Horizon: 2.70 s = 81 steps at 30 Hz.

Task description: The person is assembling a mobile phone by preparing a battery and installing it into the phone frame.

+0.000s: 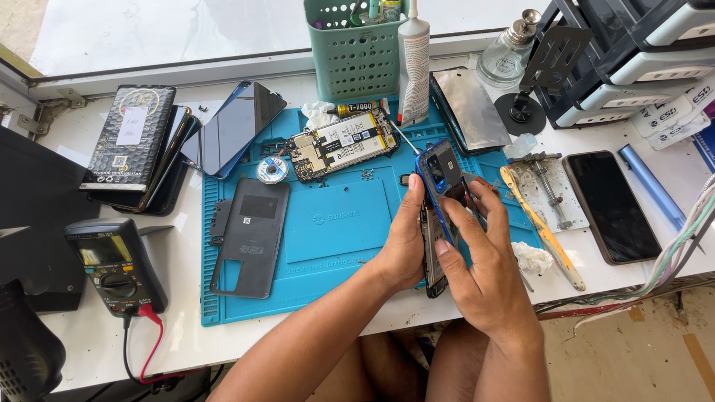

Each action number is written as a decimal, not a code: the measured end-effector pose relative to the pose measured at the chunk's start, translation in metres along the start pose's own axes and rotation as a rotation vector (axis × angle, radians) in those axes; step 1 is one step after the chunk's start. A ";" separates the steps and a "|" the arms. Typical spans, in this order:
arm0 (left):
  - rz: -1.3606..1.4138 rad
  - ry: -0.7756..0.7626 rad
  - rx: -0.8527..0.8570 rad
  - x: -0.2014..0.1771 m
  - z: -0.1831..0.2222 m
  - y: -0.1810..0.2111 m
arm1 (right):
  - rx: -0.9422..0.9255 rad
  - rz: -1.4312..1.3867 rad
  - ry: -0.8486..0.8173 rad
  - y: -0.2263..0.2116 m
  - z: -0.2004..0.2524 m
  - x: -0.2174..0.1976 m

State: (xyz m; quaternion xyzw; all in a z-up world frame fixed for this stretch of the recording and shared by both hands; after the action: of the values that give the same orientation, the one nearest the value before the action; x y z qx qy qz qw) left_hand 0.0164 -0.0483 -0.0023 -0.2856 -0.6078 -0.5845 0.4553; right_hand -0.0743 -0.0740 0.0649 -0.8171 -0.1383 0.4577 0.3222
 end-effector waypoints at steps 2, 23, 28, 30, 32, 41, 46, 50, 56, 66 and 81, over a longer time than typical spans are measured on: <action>-0.019 0.043 -0.014 -0.004 0.000 -0.001 | 0.005 -0.017 -0.003 0.000 0.000 0.000; -0.085 0.043 -0.011 0.001 0.001 0.001 | 0.000 -0.065 -0.007 0.003 0.000 0.001; -0.119 0.018 0.039 0.004 0.002 0.004 | -0.030 -0.049 -0.003 0.001 0.000 0.002; -0.108 0.023 -0.002 0.004 0.001 0.003 | -0.042 0.015 0.003 0.001 0.001 0.002; -0.139 0.031 0.019 0.005 0.002 0.005 | -0.056 0.050 0.003 -0.002 0.001 0.001; -0.296 -0.056 0.037 0.006 0.002 0.001 | -0.053 0.072 -0.014 -0.006 -0.002 -0.002; -0.314 -0.051 0.031 0.008 0.004 0.005 | -0.054 0.049 -0.031 -0.005 -0.001 0.000; -0.237 -0.053 0.048 0.006 0.002 0.006 | 0.068 -0.052 -0.040 0.005 0.000 0.005; -0.119 -0.052 0.075 0.001 0.000 0.004 | 0.042 -0.136 0.016 -0.001 -0.003 0.007; -0.027 -0.001 0.040 -0.005 -0.001 0.003 | 0.069 -0.045 -0.002 -0.004 0.000 0.013; -0.091 0.108 0.046 -0.006 -0.001 0.003 | 0.018 0.007 0.015 -0.007 0.001 0.015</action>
State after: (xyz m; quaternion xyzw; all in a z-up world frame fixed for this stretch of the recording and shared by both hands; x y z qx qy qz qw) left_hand 0.0220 -0.0479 -0.0059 -0.2153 -0.6080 -0.6050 0.4668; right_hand -0.0666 -0.0603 0.0592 -0.8179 -0.1290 0.4539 0.3291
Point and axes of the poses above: each hand's wrist, its own z-axis away from the middle knuckle, its own x-axis out of the palm, y = z × x, the point moved 5 cm from there along -z, towards the middle knuckle, and after that the axes turned 7 degrees about -x, right-handed, at the moved point
